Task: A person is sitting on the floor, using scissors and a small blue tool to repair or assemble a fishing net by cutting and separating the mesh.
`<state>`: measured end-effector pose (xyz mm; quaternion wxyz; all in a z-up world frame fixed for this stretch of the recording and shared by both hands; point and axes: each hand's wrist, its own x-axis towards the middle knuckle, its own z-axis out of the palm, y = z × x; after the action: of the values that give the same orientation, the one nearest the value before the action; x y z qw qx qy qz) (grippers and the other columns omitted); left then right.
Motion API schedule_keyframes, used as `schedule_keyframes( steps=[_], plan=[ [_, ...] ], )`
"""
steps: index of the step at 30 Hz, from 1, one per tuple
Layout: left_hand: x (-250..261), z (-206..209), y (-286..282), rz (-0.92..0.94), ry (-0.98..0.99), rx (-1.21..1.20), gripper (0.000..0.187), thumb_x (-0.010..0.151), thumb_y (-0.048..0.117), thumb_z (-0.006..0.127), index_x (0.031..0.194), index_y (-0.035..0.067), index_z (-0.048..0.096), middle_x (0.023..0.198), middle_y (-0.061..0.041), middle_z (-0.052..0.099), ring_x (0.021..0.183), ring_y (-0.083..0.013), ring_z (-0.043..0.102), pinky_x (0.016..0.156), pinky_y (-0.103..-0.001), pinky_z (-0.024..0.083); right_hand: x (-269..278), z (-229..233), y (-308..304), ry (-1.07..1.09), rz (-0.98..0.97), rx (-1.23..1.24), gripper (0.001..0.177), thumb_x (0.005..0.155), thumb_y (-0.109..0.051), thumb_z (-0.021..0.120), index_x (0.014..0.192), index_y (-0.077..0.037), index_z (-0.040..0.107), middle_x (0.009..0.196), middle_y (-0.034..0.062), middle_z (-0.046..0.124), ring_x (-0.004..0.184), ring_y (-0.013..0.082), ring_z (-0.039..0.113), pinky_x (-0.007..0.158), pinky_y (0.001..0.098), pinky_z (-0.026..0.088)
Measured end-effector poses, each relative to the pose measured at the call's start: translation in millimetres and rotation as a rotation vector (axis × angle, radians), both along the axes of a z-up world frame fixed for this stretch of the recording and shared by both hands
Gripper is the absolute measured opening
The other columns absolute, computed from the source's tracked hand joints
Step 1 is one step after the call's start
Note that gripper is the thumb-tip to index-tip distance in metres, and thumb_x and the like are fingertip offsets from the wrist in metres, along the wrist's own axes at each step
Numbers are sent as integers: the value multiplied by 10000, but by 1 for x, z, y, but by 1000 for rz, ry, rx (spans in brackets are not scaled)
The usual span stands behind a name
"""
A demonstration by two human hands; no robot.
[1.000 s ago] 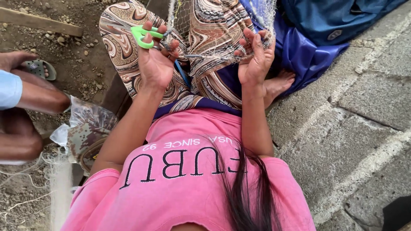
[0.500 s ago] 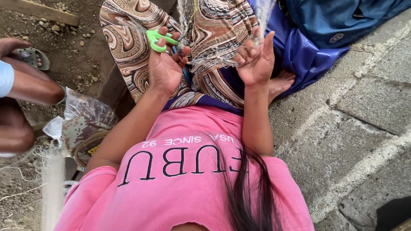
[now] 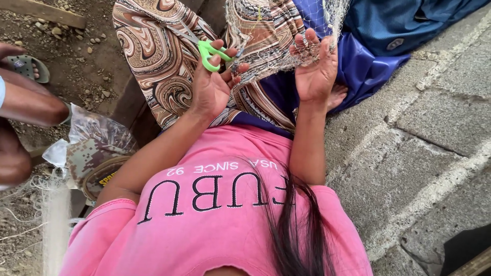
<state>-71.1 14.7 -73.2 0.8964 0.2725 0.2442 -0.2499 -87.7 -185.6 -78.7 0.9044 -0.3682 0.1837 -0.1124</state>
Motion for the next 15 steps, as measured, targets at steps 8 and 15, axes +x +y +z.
schedule_keyframes(
  steps=[8,15],
  plan=[
    [-1,5,-8,-33,-27,15,341,733,214,554,1042,124,441,960,-72,543,774,-272,598,597,-268,441,1,3,-1,65,-57,64,88,821,-186,502,830,-147,424,746,30,554,621,146,530,574,315,470],
    [-3,-1,-15,-67,-75,15,337,732,200,559,1037,116,440,939,-76,535,795,-292,602,719,-332,472,-5,4,-6,71,-81,-24,70,838,-195,490,833,-149,438,758,28,551,582,111,516,416,217,390]
  ],
)
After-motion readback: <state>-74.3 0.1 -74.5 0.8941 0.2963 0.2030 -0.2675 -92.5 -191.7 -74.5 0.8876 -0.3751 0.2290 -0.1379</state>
